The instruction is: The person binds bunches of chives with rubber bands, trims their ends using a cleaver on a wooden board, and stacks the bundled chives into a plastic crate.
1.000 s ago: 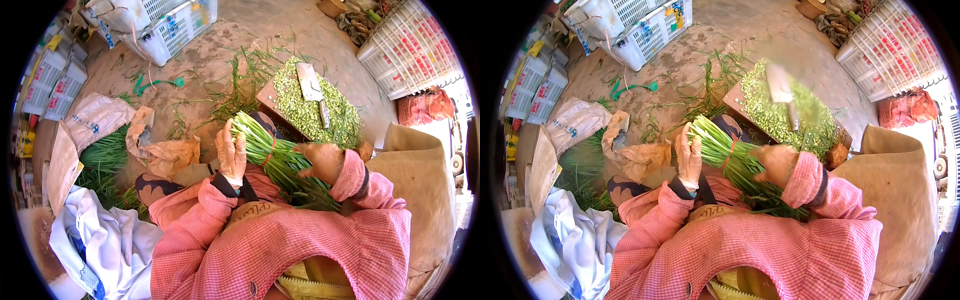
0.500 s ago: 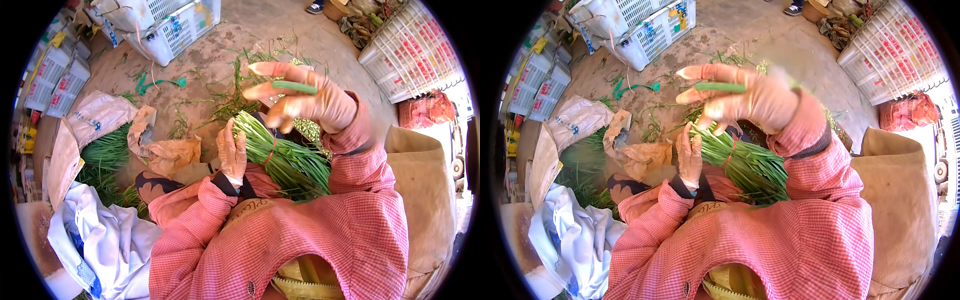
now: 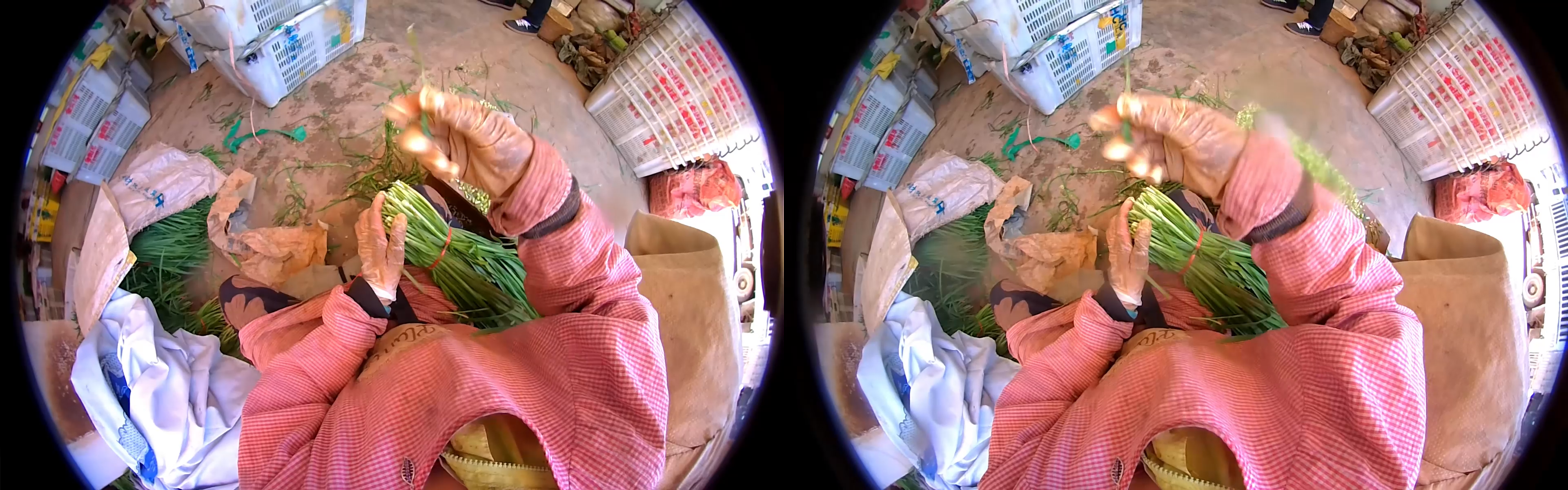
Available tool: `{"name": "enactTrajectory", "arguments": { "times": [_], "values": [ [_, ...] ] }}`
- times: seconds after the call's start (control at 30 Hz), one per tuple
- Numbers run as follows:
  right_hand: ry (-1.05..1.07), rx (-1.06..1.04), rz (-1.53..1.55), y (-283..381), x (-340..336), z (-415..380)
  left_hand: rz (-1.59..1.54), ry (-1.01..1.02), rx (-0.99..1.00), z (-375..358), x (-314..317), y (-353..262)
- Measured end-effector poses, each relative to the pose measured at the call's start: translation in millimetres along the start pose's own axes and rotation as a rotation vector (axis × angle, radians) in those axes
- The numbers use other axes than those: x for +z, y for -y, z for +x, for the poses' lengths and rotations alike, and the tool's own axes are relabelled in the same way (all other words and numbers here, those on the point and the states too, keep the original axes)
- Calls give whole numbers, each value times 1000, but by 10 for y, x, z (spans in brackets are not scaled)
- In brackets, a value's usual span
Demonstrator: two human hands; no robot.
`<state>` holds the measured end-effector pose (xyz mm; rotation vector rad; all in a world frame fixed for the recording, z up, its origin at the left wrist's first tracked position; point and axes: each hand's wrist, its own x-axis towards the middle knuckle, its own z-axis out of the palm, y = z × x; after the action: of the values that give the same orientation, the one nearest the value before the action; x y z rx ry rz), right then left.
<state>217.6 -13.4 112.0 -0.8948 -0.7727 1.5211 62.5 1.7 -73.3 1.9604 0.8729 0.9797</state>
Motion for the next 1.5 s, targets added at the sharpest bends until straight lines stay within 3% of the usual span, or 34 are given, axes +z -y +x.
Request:
{"name": "enactTrajectory", "arguments": {
  "times": [0.03, 0.1, 0.13, 0.23, 0.33, 0.4, 0.5, 0.57, 0.6, 0.67, 0.73, 0.83, 0.87, 0.93, 1.0, 1.03, 1.1, 1.2, 1.27, 1.33, 1.37, 1.43, 1.5],
  "values": [
    [3, 0, -3, -34, -36, 5, -13, -7, -1, 2, 8, 0],
    [-269, -206, -896, -144, -134, 4, -20, -2, -13, 7, 3, 2],
    [-309, -106, -1310, -149, -38, -140, -28, 9, -27, 7, -3, 8],
    [-92, 141, -1561, -658, -274, -362, -26, -7, -30, 18, -7, 14],
    [-111, 180, -1787, -1067, -431, -505, -33, 1, -16, -10, 17, -8],
    [-130, 127, -1785, -1099, -471, -499, -16, -12, 24, 1, 15, -25],
    [40, 253, -1756, -1034, -521, -444, -29, -54, 41, -14, 9, -49],
    [7, 324, -1345, -964, -602, -417, -31, -76, 34, -6, 15, -40],
    [10, 322, -1348, -914, -613, -365, -58, -105, 36, -16, 39, -10],
    [58, 688, -357, -771, -576, -266, -86, -125, 36, -40, 48, 7],
    [15, 595, -153, -658, -375, -87, -95, -96, 47, -28, 50, 0],
    [185, 179, 90, -321, -145, 222, -75, -83, 48, -16, 41, -62],
    [187, 178, 91, -193, -70, 215, -69, -46, 27, -7, 20, -84],
    [64, 37, -314, 47, 87, 189, -56, -43, 10, -20, 12, -72],
    [-123, 241, -1041, 98, 52, 153, -49, -50, 0, -5, 13, -45],
    [-65, 255, -1533, 27, -50, 119, -39, -58, -3, -4, 21, -37],
    [124, 589, -1958, -249, -214, 24, -56, -42, -18, -2, 33, -24],
    [157, 637, -1955, -636, -416, -151, -34, -35, 16, 6, 47, -58],
    [189, 675, -996, -740, -572, -160, -56, -27, 43, -12, 36, -27],
    [197, 330, -260, -363, -283, -55, -76, -31, 73, 8, 44, -10],
    [259, 81, -183, -26, -111, -72, -88, -29, 29, -8, 51, -10],
    [321, -173, -106, 199, -84, -98, -109, -34, -50, -3, 44, -10],
    [43, -56, -761, 83, -360, -145, -78, -30, -45, 20, 9, -34]
  ]
}}
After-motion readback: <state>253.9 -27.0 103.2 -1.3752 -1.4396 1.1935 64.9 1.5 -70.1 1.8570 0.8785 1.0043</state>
